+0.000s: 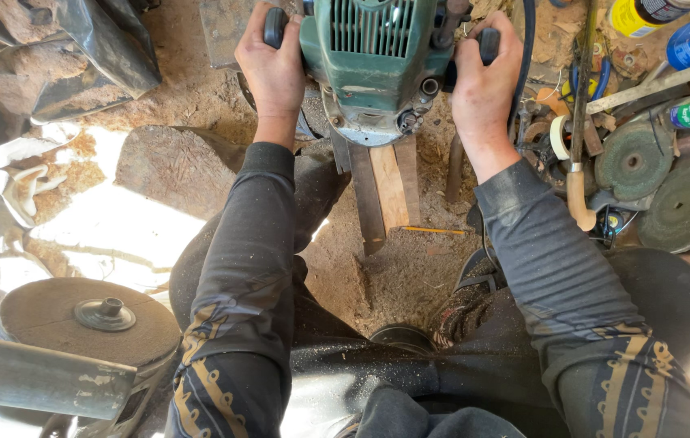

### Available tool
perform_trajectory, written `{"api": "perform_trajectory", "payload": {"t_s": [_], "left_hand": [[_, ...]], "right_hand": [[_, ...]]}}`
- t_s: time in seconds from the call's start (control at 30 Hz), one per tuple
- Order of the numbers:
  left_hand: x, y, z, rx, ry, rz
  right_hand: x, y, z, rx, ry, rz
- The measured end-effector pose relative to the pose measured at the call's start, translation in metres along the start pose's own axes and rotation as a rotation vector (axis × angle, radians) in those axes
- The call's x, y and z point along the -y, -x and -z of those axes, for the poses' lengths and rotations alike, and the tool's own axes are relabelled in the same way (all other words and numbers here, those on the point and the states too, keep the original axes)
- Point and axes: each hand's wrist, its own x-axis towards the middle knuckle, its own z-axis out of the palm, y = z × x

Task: The person sits on the floor and uses a handheld electric router to shape a wooden plank. They guide the tool along the length of the wood, creating a groove while sawdust accumulates around the work area.

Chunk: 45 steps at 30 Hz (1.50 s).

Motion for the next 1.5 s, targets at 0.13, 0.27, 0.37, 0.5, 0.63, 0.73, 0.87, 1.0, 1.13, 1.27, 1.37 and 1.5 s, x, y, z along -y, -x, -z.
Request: {"api": "perform_trajectory", "payload": {"t_s": [0.13,0.27,0.37,0.5,0.63,0.73,0.87,1.0,1.13,1.27,1.37,1.5], "left_hand": [[0.002,0.000,0.002,0.010,0.022,0.038],[0.006,0.000,0.003,0.018,0.065,-0.018],[0.008,0.000,0.004,0.029,0.130,0.012],[0.010,0.001,0.006,0.038,0.150,0.011],[0.009,-0.001,0.007,0.037,0.141,-0.002],[0.008,-0.001,0.007,0.068,0.233,0.020],[0.005,-0.003,0.008,0.072,0.176,0.018],[0.003,-0.002,0.009,0.087,0.213,0.019],[0.004,-0.003,0.010,0.090,0.243,0.010],[0.009,-0.004,0.011,0.074,0.189,0.023],[0.012,-0.004,0.013,0.069,0.166,0.028],[0.013,-0.005,0.016,0.062,0.130,0.007]], "right_hand": [[-0.004,0.003,0.000,-0.007,0.036,0.029],[-0.006,0.007,-0.003,-0.033,0.092,0.077],[-0.007,0.009,-0.005,-0.058,0.104,0.059],[-0.005,0.011,-0.008,-0.049,-0.007,-0.018],[-0.005,0.012,-0.009,-0.049,-0.009,-0.010],[-0.007,0.014,-0.009,-0.053,-0.010,-0.030],[-0.007,0.015,-0.010,-0.050,-0.014,-0.037],[-0.004,0.014,-0.011,-0.039,-0.046,-0.043],[0.002,0.013,-0.012,-0.075,0.049,0.020],[0.008,0.012,-0.014,-0.090,0.079,0.034],[0.010,0.012,-0.015,-0.097,0.063,0.039],[0.010,0.012,-0.017,-0.107,0.087,0.051]]}}
